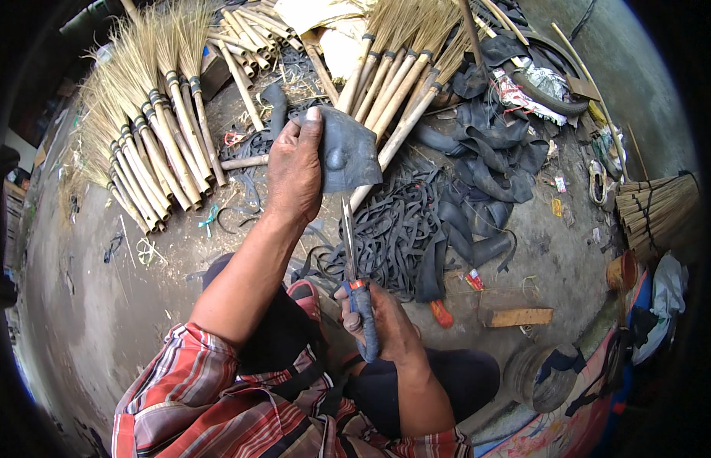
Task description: The person sits on the floor and uses shears to cut a piece of black rubber into narrow strips. The cut strips are dropped onto a growing pile on the floor. The person repeatedly repositions the rubber and continues cutting throughout the clip.
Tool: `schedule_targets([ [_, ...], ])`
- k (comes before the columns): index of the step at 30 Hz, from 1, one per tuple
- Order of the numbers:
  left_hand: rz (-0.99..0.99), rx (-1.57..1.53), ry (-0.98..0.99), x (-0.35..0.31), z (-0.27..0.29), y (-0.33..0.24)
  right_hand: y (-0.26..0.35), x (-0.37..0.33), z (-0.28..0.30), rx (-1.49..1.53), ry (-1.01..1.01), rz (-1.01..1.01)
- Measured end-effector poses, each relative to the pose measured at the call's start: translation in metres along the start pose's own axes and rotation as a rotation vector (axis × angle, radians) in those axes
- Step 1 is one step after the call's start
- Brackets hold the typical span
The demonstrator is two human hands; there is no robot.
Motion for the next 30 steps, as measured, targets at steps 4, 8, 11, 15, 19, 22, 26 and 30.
schedule_targets([
  [4,0.026,0.057,0.039,-0.011,-0.01,0.012,0.005,0.003,0.001,-0.163,-0.044,0.037],
  [8,0.03,0.087,0.084,-0.025,-0.023,0.019,0.015,0.002,0.003,-0.372,-0.073,0.105],
  [11,0.002,0.102,0.103,-0.032,-0.031,0.022,0.013,0.002,0.005,-0.328,-0.108,0.116],
  [15,0.004,0.101,0.139,-0.037,-0.033,0.025,0.007,0.002,0.006,-0.278,-0.088,0.283],
  [19,-0.032,0.124,0.143,-0.035,-0.032,0.026,0.002,-0.001,0.012,-0.337,-0.135,0.18],
  [22,-0.105,0.098,0.105,-0.033,-0.032,0.023,0.007,-0.009,0.009,-0.207,-0.119,0.082],
  [26,-0.026,0.111,0.128,-0.035,-0.029,0.023,0.008,0.0,0.0,-0.243,-0.186,0.183],
  [30,-0.146,0.286,0.169,-0.043,-0.031,0.029,0.012,0.007,0.002,-0.365,-0.251,0.267],
])
Point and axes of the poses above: each hand's wrist, its own x-axis towards the middle knuckle, its own z-axis out of the back of the hand, y = z × x, the point moved 3 cm from there along x, towards the middle knuckle, and after that the axes turned 6 degrees about z, right-handed, at the moved point
